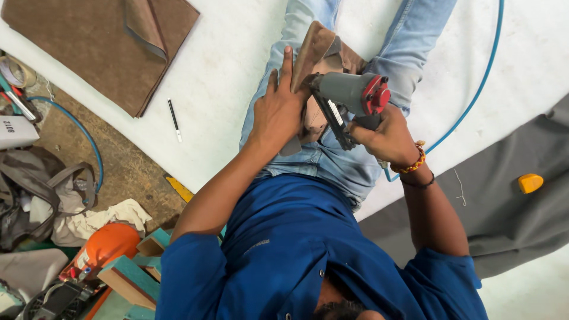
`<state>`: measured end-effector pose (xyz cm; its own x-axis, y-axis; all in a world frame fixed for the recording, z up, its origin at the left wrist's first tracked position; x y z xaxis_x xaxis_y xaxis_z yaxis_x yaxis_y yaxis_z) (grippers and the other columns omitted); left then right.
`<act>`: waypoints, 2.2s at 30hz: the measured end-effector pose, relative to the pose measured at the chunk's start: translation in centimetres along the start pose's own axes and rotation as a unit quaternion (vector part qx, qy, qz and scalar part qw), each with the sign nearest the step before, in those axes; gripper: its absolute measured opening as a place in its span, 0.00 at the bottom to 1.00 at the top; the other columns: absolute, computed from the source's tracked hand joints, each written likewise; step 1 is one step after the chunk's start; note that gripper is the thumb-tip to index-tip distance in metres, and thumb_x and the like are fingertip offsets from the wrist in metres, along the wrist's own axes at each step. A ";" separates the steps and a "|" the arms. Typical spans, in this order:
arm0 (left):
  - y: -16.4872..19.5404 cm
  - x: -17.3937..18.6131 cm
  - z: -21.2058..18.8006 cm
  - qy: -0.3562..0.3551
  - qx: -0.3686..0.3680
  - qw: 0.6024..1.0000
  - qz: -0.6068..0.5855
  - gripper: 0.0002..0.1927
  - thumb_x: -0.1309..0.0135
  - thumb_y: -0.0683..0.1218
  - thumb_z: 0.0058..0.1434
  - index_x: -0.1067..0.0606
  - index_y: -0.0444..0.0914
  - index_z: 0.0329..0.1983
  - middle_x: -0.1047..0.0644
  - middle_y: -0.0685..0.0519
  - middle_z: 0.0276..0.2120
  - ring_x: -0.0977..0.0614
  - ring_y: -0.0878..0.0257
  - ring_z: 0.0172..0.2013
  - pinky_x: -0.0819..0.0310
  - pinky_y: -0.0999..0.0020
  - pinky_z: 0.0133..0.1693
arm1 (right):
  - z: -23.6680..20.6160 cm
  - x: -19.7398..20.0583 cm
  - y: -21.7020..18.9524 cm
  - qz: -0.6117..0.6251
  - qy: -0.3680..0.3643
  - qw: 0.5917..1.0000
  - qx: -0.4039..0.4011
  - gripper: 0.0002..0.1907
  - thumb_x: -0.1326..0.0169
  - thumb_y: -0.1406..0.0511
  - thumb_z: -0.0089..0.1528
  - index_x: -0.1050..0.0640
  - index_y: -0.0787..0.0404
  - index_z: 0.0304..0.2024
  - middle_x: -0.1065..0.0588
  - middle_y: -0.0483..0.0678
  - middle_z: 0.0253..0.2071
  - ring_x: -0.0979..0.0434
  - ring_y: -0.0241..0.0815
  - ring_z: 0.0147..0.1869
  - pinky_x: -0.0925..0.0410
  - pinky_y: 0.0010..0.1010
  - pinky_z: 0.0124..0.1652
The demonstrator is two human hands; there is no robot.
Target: The person sits cross-legged and stretches a brown fabric cover over a flat board, folding the edges over the back. They use a pneumatic nail gun to fasten the fabric to the board, working around the edges and pressing the material taut by hand between fastening passes.
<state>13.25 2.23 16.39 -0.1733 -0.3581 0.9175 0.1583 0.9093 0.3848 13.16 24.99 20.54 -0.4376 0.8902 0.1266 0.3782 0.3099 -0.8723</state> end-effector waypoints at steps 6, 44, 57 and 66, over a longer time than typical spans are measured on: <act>-0.2 0.0 0.2 -0.041 0.005 0.999 0.003 0.19 0.43 0.44 0.61 0.20 0.53 0.55 0.54 0.36 0.75 0.31 0.29 0.64 0.19 0.48 0.42 | 0.6 0.2 2.4 0.033 -0.001 0.999 -0.004 0.16 0.41 0.70 0.58 0.23 0.66 0.49 0.27 0.40 0.31 0.31 0.29 0.30 0.35 0.25 0.30; 7.8 -7.1 -5.7 0.141 -0.193 0.895 -0.376 0.42 0.50 0.46 0.67 0.54 0.37 0.80 0.51 0.40 0.79 0.52 0.39 0.80 0.62 0.45 0.78 | -13.5 -6.9 0.6 -0.143 0.299 0.941 0.059 0.15 0.46 0.62 0.69 0.30 0.67 0.52 0.37 0.40 0.19 0.38 0.31 0.23 0.41 0.23 0.29; 8.4 -4.8 -6.5 0.075 -0.265 0.914 -0.298 0.48 0.45 0.57 0.70 0.58 0.34 0.81 0.58 0.36 0.79 0.56 0.34 0.78 0.62 0.41 0.77 | -13.3 -6.5 5.2 0.260 0.272 0.926 -0.028 0.17 0.43 0.63 0.67 0.32 0.63 0.53 0.25 0.46 0.35 0.27 0.29 0.31 0.34 0.20 0.29; 10.4 1.3 -0.5 -0.086 -0.512 0.834 -0.188 0.30 0.43 0.51 0.62 0.29 0.36 0.66 0.33 0.43 0.69 0.44 0.40 0.74 0.62 0.36 0.71 | -14.2 -7.5 10.5 0.148 0.405 0.895 0.113 0.19 0.41 0.69 0.71 0.33 0.62 0.61 0.32 0.43 0.41 0.32 0.28 0.40 0.36 0.17 0.40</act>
<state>15.17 11.14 21.64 -0.5210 -0.4606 0.7186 0.7926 0.0513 0.6076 32.04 26.28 17.16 0.4244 0.9003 0.0964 0.1658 0.0275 -0.9858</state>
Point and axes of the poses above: each hand's wrist, its own z-axis towards the middle knuckle, its own x-axis out of the back of the hand, y = z × x, the point moved 3 cm from there along z, towards the middle knuckle
